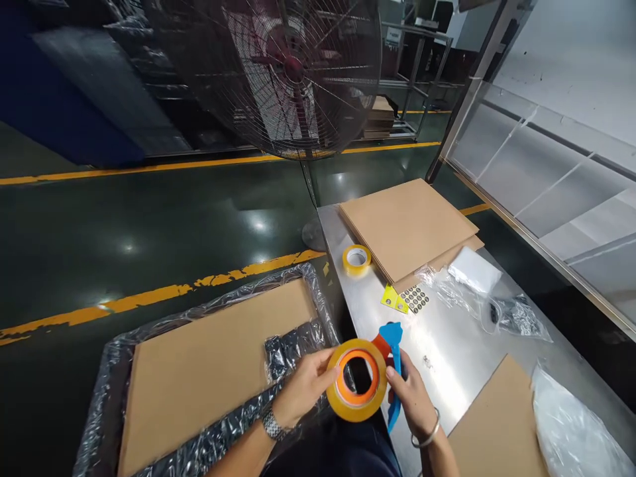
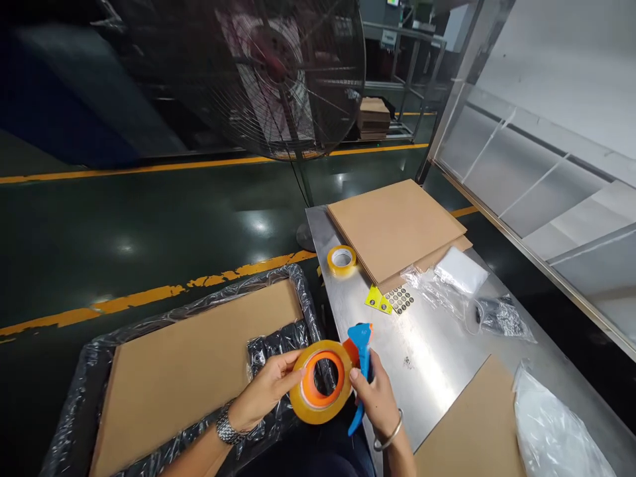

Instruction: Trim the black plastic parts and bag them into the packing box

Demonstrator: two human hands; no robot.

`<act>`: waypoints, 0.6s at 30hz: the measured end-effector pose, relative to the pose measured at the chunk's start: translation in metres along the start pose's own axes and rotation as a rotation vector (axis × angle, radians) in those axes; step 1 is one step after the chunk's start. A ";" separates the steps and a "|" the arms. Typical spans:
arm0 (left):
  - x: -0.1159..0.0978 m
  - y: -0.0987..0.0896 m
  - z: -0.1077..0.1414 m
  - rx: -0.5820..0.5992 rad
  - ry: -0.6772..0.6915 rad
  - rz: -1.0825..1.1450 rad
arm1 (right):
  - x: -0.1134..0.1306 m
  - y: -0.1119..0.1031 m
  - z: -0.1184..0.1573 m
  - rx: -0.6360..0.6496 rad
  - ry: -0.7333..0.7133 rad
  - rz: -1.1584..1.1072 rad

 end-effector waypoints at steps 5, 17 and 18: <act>-0.006 -0.010 -0.008 0.015 0.031 -0.189 | 0.001 -0.003 -0.003 -0.074 -0.127 0.305; 0.006 -0.013 -0.037 -0.017 0.037 -0.410 | -0.029 -0.004 -0.041 -0.328 -0.298 -0.056; 0.009 -0.014 -0.039 -0.038 0.035 -0.353 | -0.031 -0.006 -0.044 -0.344 -0.310 -0.020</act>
Point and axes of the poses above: each hand's wrist, its own z-axis away from the middle knuckle, its own y-axis out of the palm, x = y × z, the point moved 3 cm from there along -z, towards the middle knuckle, and after that the axes turned 15 degrees about y, right-handed, at the moved point
